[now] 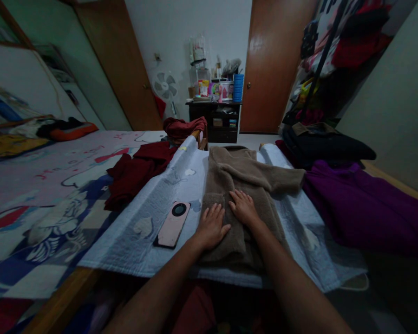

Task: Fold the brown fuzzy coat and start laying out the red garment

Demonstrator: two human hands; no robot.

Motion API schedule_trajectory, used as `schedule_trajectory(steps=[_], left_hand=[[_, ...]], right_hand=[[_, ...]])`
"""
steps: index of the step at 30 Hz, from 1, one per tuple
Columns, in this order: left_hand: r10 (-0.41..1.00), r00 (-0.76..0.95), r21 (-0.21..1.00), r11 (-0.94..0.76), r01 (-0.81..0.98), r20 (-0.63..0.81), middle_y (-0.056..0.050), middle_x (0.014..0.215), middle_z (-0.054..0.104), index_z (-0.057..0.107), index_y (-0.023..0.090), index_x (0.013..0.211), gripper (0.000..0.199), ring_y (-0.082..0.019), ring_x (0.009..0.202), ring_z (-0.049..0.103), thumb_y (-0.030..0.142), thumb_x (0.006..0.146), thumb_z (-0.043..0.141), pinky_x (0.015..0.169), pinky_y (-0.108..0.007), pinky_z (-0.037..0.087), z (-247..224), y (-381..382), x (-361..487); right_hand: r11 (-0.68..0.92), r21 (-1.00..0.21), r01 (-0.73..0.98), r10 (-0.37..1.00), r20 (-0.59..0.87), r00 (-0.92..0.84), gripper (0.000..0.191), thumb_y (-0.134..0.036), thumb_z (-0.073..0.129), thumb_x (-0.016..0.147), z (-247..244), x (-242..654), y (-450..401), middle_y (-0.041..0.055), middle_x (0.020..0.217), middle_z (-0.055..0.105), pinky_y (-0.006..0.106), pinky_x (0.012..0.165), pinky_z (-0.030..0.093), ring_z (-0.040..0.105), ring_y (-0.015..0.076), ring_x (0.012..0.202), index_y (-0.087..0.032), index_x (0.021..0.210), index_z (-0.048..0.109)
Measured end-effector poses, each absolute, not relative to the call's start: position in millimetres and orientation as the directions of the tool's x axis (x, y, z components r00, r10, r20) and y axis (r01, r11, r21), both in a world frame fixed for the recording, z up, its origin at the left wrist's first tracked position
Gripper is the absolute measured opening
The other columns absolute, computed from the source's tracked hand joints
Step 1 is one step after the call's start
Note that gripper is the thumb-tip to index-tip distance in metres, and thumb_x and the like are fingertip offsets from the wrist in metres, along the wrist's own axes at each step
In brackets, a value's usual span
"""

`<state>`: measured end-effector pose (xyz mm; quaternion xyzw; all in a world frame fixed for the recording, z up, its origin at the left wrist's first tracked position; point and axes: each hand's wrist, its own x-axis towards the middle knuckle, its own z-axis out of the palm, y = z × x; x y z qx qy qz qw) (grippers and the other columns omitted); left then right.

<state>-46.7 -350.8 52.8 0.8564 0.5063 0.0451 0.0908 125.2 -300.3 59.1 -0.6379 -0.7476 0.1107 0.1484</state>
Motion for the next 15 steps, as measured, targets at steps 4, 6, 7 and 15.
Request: schedule_trajectory(steps=[4, 6, 7, 15], left_hand=[[0.876, 0.482, 0.196, -0.475, 0.858, 0.011, -0.012, 0.156, 0.032, 0.039, 0.016, 0.145, 0.052, -0.026, 0.145, 0.024, 0.040, 0.098, 0.035, 0.116, -0.048, 0.023, 54, -351, -46], [0.871, 0.492, 0.200, -0.483, 0.852, 0.007, -0.012, 0.154, 0.035, 0.043, 0.017, 0.142, 0.048, -0.026, 0.144, 0.028, 0.037, 0.099, 0.033, 0.114, -0.048, 0.028, 57, -347, -48], [0.867, 0.498, 0.206, -0.487, 0.849, 0.002, -0.012, 0.153, 0.037, 0.044, 0.017, 0.141, 0.047, -0.026, 0.143, 0.030, 0.035, 0.099, 0.032, 0.112, -0.048, 0.031, 59, -345, -48], [0.835, 0.543, 0.300, -0.497, 0.814, -0.091, -0.009, 0.149, 0.043, 0.047, 0.018, 0.139, 0.047, -0.023, 0.140, 0.035, 0.023, 0.094, 0.036, 0.112, -0.044, 0.035, 78, -330, -53]], right_hand=[[0.209, -0.481, 0.851, 0.978, 0.091, -0.189, 0.051, -0.025, 0.051, 0.088, 70, 125, -315, 0.0134, 0.136, 0.055, 0.039, 0.108, 0.033, 0.047, 0.0239, 0.128, -0.015, 0.138, 0.048], [0.216, -0.597, 0.773, 0.973, 0.066, -0.220, 0.056, -0.024, 0.053, 0.085, 73, 125, -329, 0.0146, 0.134, 0.057, 0.037, 0.106, 0.037, 0.052, 0.0232, 0.123, -0.012, 0.139, 0.045], [0.215, -0.654, 0.725, 0.970, 0.056, -0.237, 0.058, -0.024, 0.054, 0.084, 75, 126, -337, 0.0148, 0.135, 0.057, 0.036, 0.104, 0.039, 0.054, 0.0231, 0.122, -0.011, 0.140, 0.044], [0.199, -0.826, 0.527, 0.932, -0.007, -0.363, 0.070, -0.028, 0.066, 0.073, 89, 140, -392, 0.0100, 0.132, 0.057, 0.038, 0.100, 0.042, 0.055, 0.0254, 0.117, -0.020, 0.138, 0.043]])
